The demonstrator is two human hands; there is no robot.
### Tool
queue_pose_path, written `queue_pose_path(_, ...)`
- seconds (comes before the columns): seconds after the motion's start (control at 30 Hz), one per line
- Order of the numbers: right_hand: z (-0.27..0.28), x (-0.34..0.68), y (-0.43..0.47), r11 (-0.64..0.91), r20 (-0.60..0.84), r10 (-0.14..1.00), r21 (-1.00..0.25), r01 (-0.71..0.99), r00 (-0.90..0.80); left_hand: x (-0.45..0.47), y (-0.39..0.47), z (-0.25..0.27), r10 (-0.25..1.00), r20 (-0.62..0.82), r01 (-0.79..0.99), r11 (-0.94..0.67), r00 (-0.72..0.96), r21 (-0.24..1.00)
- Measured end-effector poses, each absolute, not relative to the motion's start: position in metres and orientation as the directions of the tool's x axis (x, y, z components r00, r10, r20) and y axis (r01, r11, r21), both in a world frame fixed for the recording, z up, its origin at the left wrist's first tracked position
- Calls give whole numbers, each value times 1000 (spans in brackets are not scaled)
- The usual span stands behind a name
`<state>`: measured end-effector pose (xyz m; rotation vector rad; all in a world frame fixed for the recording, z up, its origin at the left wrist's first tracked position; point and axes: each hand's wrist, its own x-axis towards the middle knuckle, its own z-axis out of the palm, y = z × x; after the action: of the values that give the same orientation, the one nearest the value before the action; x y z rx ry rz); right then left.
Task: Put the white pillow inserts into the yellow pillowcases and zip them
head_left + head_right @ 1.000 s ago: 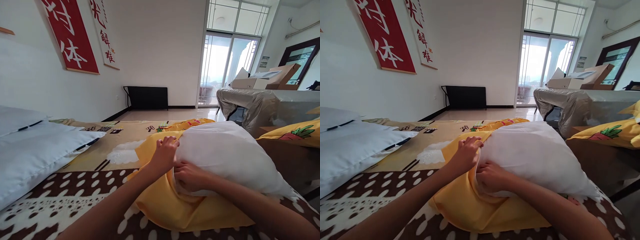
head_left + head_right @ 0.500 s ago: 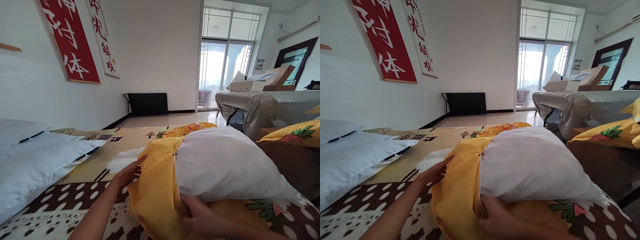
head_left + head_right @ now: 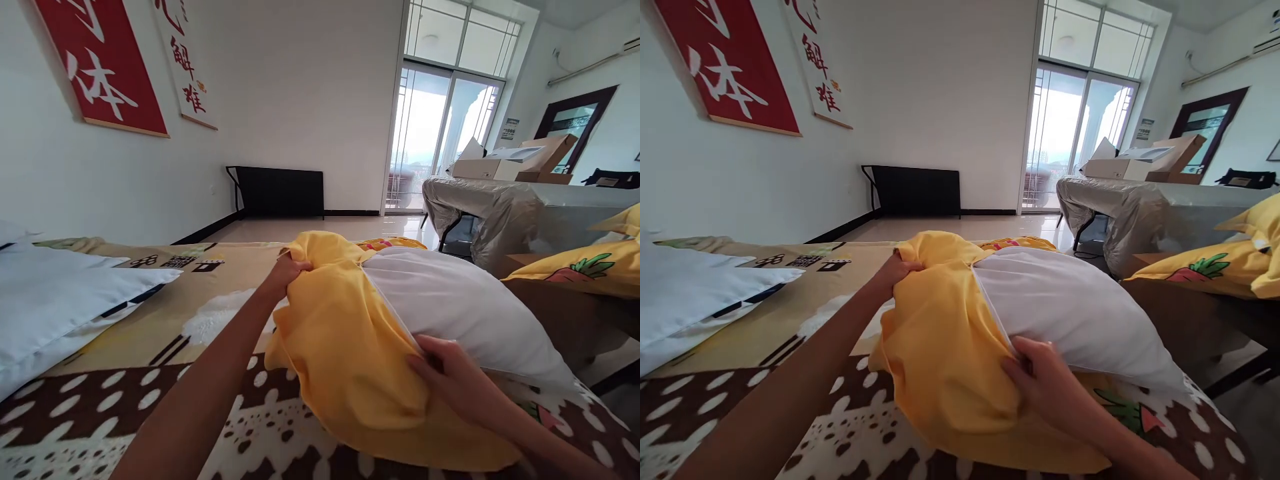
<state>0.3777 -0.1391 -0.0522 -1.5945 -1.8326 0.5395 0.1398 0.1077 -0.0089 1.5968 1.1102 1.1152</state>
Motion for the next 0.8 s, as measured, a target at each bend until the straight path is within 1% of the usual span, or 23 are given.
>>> queue_pose_path(0.07,-60,394,-132,154,212,977,-686,711,-7,143,127,0,962,231,174,-254,143,952)
queue_pose_path(0.13,-72,407,-125,151,216,976,-666,730,-5,142,141,-8,969,237,197,-247,75,949)
queue_pose_path(0.2,-81,413,-118,144,213,977,-653,744,-1,134,147,-29,979,201,245,-201,25,949)
queue_pose_path(0.27,-80,409,-112,136,216,976,-670,730,17,115,146,-56,993,114,287,-119,34,950)
queue_pose_path(0.33,-70,396,-105,153,234,972,-686,711,17,86,140,-82,994,1,305,-34,107,952)
queue_pose_path(0.4,-55,374,-97,169,243,970,-637,752,-12,54,132,-101,965,-138,289,69,223,955)
queue_pose_path(0.43,-47,360,-92,166,242,970,-577,800,-27,41,128,-108,939,-192,273,112,286,956)
queue_pose_path(0.5,-33,328,-80,145,261,965,-397,906,-41,23,119,-119,883,-243,239,155,402,958)
queue_pose_path(0.57,-24,294,-66,145,334,940,-220,965,-65,20,108,-127,856,-196,210,106,479,972)
queue_pose_path(0.6,-22,278,-57,158,382,920,-167,973,-83,24,102,-129,851,-162,209,63,500,976)
queue_pose_path(0.63,-23,264,-48,175,424,900,-145,974,-99,29,96,-129,851,-126,216,15,510,976)
queue_pose_path(0.7,-29,241,-29,204,456,883,-165,965,-109,42,85,-127,848,-63,228,-69,526,971)
queue_pose_path(0.8,-50,226,-6,192,366,925,-210,959,-105,57,73,-119,819,-24,274,-163,573,948)
